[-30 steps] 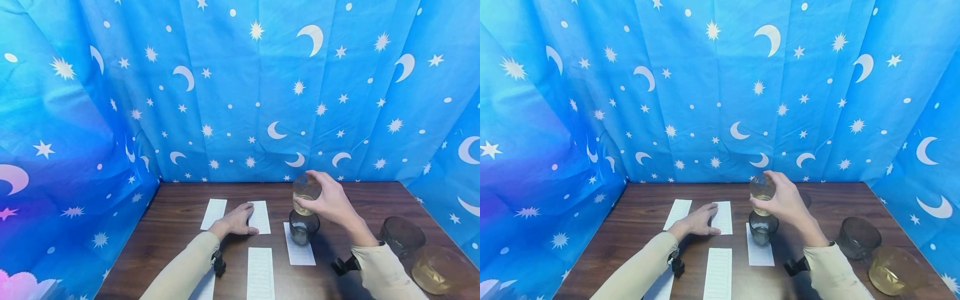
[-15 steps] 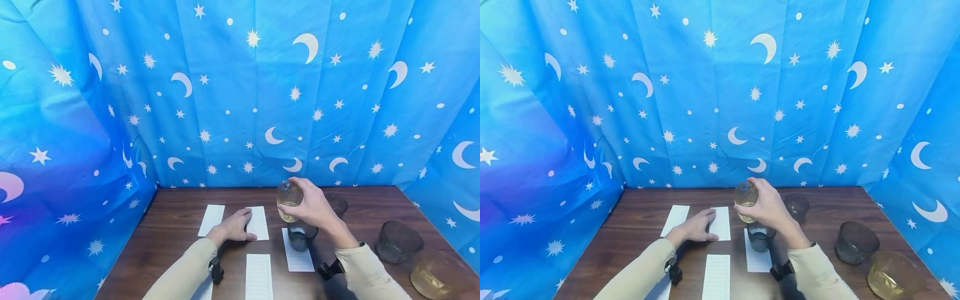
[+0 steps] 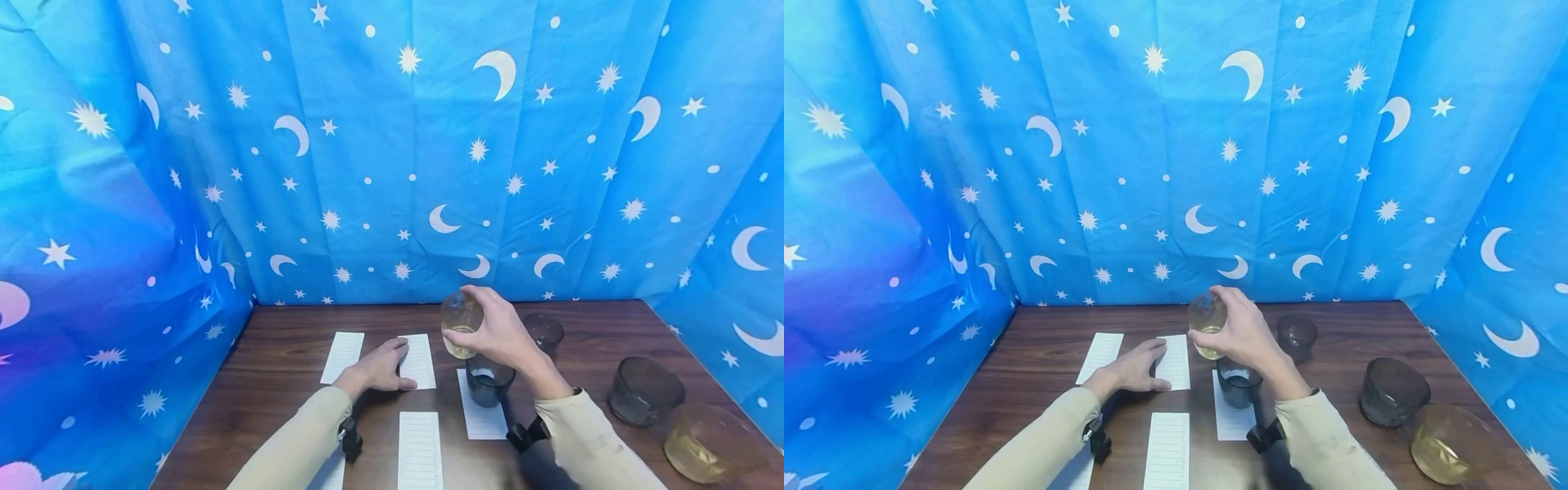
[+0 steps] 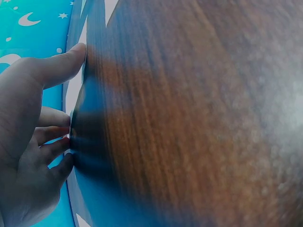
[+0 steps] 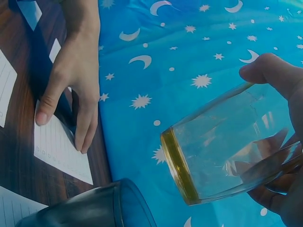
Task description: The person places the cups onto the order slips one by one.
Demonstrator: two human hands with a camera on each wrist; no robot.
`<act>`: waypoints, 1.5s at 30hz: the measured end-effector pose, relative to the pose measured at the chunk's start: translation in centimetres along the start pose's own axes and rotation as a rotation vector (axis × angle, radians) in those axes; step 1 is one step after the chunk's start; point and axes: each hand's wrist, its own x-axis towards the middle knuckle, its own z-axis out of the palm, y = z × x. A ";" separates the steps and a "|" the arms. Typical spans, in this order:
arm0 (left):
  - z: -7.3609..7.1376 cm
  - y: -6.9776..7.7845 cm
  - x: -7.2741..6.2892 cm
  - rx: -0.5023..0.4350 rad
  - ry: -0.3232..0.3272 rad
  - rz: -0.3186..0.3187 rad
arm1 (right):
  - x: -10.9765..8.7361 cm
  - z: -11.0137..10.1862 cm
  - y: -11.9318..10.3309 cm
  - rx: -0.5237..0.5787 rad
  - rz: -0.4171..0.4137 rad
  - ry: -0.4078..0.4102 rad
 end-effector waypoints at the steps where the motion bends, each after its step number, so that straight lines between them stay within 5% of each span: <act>1: 0.0 0.0 0.0 0.001 0.001 0.001 | 0.0 0.0 -0.1 0.001 0.000 -0.003; 45: 0.1 0.1 -0.1 0.022 -0.003 0.001 | 1.2 4.3 -0.8 0.014 0.018 -0.082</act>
